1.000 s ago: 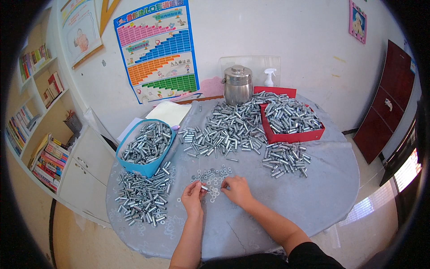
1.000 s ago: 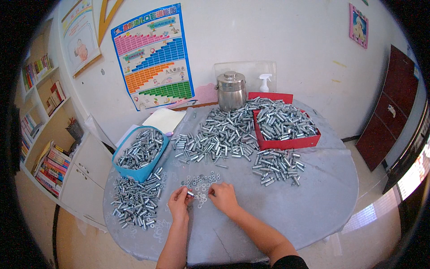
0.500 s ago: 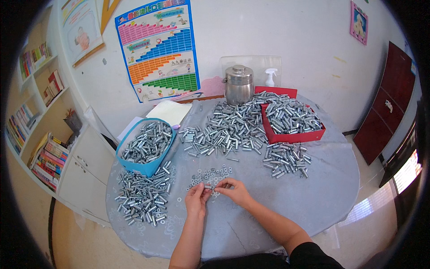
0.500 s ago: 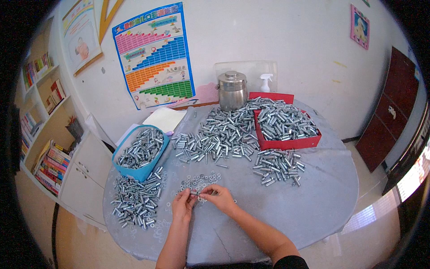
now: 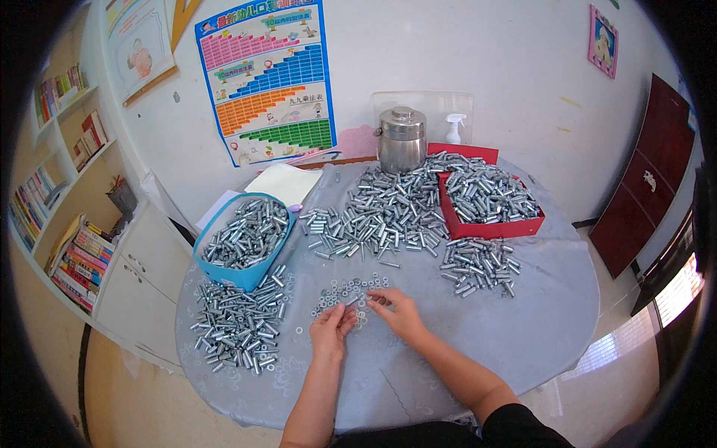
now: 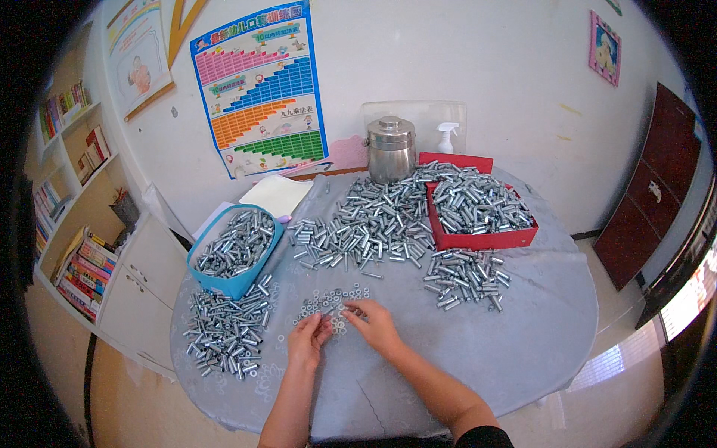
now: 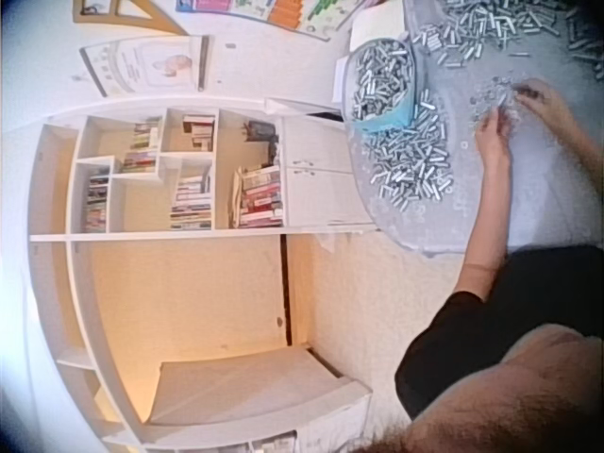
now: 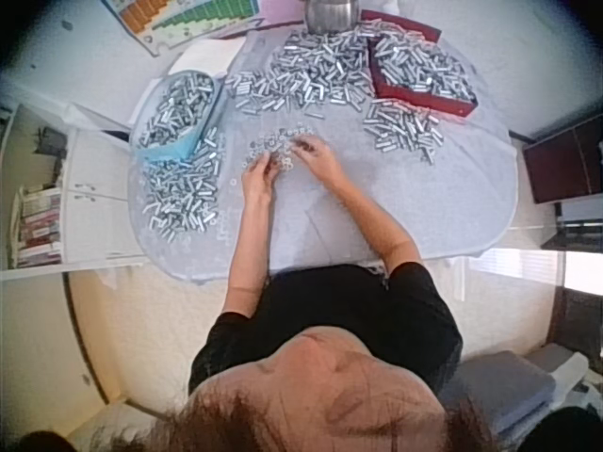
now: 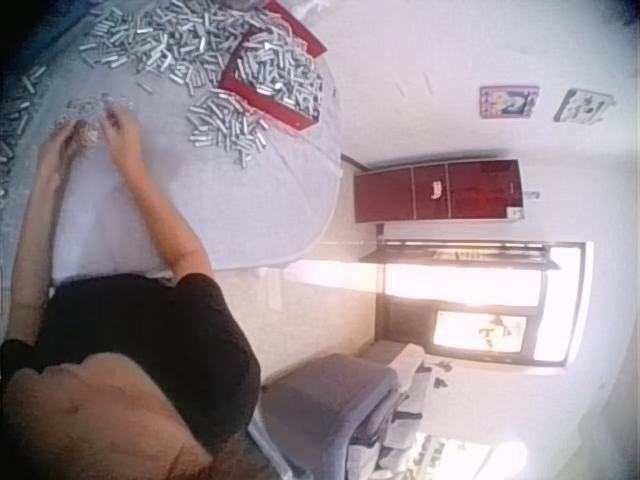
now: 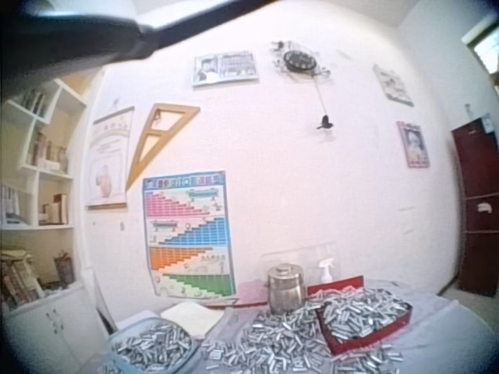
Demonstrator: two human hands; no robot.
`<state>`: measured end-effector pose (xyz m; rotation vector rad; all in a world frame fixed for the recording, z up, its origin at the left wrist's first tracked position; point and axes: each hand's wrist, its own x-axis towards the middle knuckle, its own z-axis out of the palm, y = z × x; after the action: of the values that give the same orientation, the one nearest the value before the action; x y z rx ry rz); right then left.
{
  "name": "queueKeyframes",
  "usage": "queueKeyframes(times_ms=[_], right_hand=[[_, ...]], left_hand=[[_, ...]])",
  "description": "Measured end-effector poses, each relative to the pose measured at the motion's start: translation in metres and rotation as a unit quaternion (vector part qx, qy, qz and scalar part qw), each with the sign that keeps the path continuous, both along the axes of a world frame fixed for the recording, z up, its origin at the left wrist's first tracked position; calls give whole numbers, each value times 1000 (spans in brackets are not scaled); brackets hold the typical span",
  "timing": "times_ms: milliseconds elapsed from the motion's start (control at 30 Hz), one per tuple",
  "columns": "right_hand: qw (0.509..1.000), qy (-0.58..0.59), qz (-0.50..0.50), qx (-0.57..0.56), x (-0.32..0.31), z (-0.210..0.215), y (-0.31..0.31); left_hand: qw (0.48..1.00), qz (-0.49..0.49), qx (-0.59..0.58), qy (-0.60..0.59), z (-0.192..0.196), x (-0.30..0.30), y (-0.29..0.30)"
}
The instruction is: The person sits at a table covered with a grey cloth and assembles small metal fasteners by hand. They repeatedly pick up cylindrical metal pieces and small washers, slide the washers onto the cylinders, and place the assembled units into a blue plastic basket. The table also holds a red box and a metal container filled with loose parts.
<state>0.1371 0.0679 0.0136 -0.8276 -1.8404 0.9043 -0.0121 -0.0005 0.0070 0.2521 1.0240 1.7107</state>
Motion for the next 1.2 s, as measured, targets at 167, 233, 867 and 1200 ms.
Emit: queueKeyframes(times_ms=[167,233,867,1200], right_hand=[[964,-193,-15,184,5,-15,5],[962,-210,-17,175,4,-18,5],[999,8,-11,34,1,-14,12],[975,132,73,-165,-1,-21,11]], left_hand=[[1000,22,10,-10,2,-3,0],[1000,18,9,-12,2,-2,0],[1000,-18,-6,3,-7,-2,2],[997,-70,-7,8,-4,3,1]])
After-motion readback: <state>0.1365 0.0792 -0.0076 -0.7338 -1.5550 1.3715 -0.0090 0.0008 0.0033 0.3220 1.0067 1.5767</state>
